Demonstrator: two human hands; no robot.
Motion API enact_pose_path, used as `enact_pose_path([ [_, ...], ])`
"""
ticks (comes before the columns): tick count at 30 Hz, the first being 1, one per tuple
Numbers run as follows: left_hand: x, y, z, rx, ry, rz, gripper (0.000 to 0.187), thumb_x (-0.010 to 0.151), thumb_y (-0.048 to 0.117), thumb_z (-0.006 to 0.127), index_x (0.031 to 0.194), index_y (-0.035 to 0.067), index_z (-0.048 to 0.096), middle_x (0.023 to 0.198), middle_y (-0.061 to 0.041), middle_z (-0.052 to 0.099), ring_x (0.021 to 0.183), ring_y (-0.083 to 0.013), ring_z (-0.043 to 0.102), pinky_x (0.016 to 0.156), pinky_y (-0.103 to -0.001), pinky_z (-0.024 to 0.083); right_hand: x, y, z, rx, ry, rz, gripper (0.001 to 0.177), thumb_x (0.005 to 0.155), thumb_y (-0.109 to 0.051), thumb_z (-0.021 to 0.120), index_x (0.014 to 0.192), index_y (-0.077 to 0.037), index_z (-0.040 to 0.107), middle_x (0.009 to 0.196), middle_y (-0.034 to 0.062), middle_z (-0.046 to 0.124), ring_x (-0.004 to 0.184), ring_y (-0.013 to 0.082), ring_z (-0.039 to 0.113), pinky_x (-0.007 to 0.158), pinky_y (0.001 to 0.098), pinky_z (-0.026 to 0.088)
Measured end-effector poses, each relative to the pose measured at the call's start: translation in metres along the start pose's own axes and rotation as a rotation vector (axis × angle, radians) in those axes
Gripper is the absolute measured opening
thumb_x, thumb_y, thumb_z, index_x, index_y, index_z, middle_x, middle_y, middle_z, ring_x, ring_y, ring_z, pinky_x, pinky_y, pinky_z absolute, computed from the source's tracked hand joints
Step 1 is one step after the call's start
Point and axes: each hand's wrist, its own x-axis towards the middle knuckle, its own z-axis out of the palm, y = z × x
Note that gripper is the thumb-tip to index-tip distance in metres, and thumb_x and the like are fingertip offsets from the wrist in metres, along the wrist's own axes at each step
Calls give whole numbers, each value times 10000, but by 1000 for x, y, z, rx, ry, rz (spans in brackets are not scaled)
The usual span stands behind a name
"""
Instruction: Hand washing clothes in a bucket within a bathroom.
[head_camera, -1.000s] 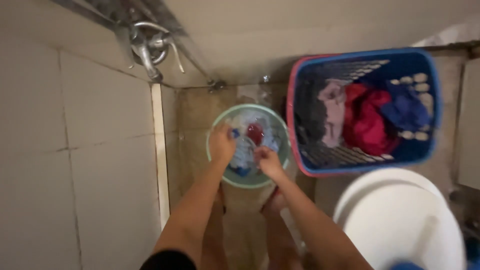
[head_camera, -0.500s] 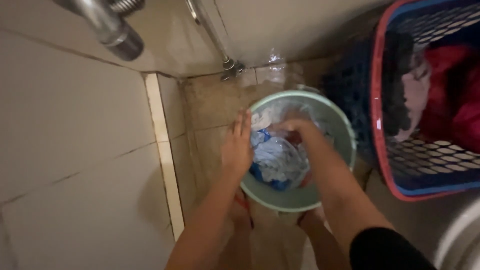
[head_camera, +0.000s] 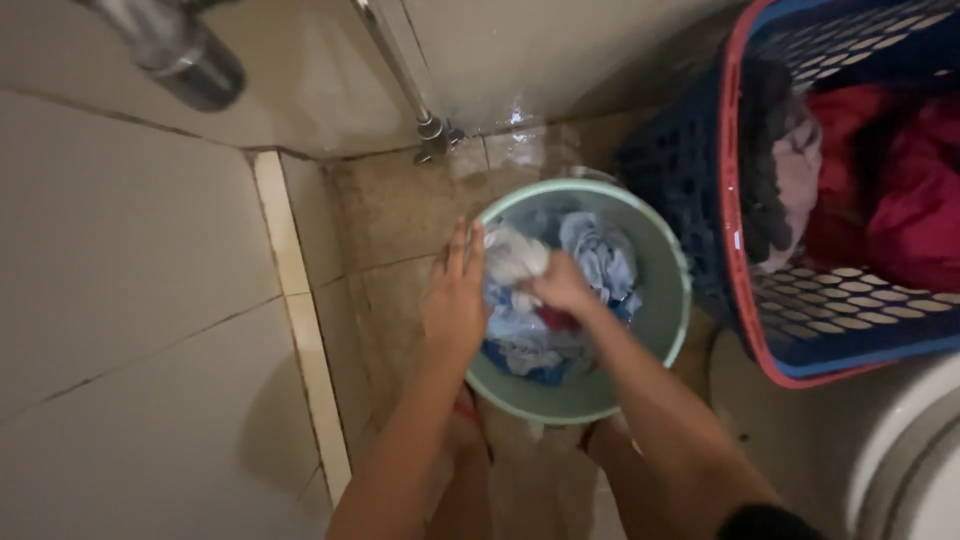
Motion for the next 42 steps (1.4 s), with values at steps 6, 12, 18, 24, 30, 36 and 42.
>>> enact_pose_path([
  [6,0,-3,16,74,-74,-81,914,810,-92,550,1619,208,249,1686,-28,228,1404,-370,437,900,-444,565,-117,-52,-32,-123,-17,138,374,682,-329,874,876,-22,781,750,159,757,683,248,751,684,385,574],
  [12,-1,6,6,50,-117,-120,985,746,-82,574,1615,214,218,1684,-16,206,1412,-365,402,971,-445,543,-172,-114,-78,-391,-164,247,431,738,-349,830,1028,-39,753,909,203,747,857,312,725,784,432,562],
  [18,-1,-5,47,517,-243,146,762,875,175,603,1549,93,257,1548,-148,360,1447,-421,305,1190,-683,256,-123,-58,-21,-691,-13,144,1018,749,-314,821,1567,-159,234,1519,273,359,1240,461,492,891,478,543],
  [24,-23,-7,100,343,-347,116,757,862,160,539,1595,236,365,1460,-162,496,1349,-443,413,1159,-612,263,-57,44,27,-773,60,36,687,920,-149,629,1563,-186,390,1453,206,489,1242,401,576,949,470,570],
  [30,-5,-21,203,191,-402,-194,311,1086,308,445,1322,239,636,1417,-104,616,1402,-333,534,1166,-509,436,-4,185,76,-803,254,-151,525,842,-253,590,1356,-148,587,1355,171,614,1146,401,623,937,550,515],
  [36,8,-50,238,48,-535,-283,560,967,465,524,1429,150,534,1453,-184,530,1312,-387,534,1082,-557,425,-34,82,28,-650,209,-21,462,800,-189,648,1259,-141,653,1264,171,653,1108,391,645,926,513,521],
  [42,-13,-7,124,39,-665,-157,882,768,225,726,1558,59,373,1586,-189,426,1425,-396,447,1199,-435,355,-88,-3,-15,-458,185,95,394,750,-112,717,1143,-133,732,1155,172,700,1062,380,670,914,470,528],
])
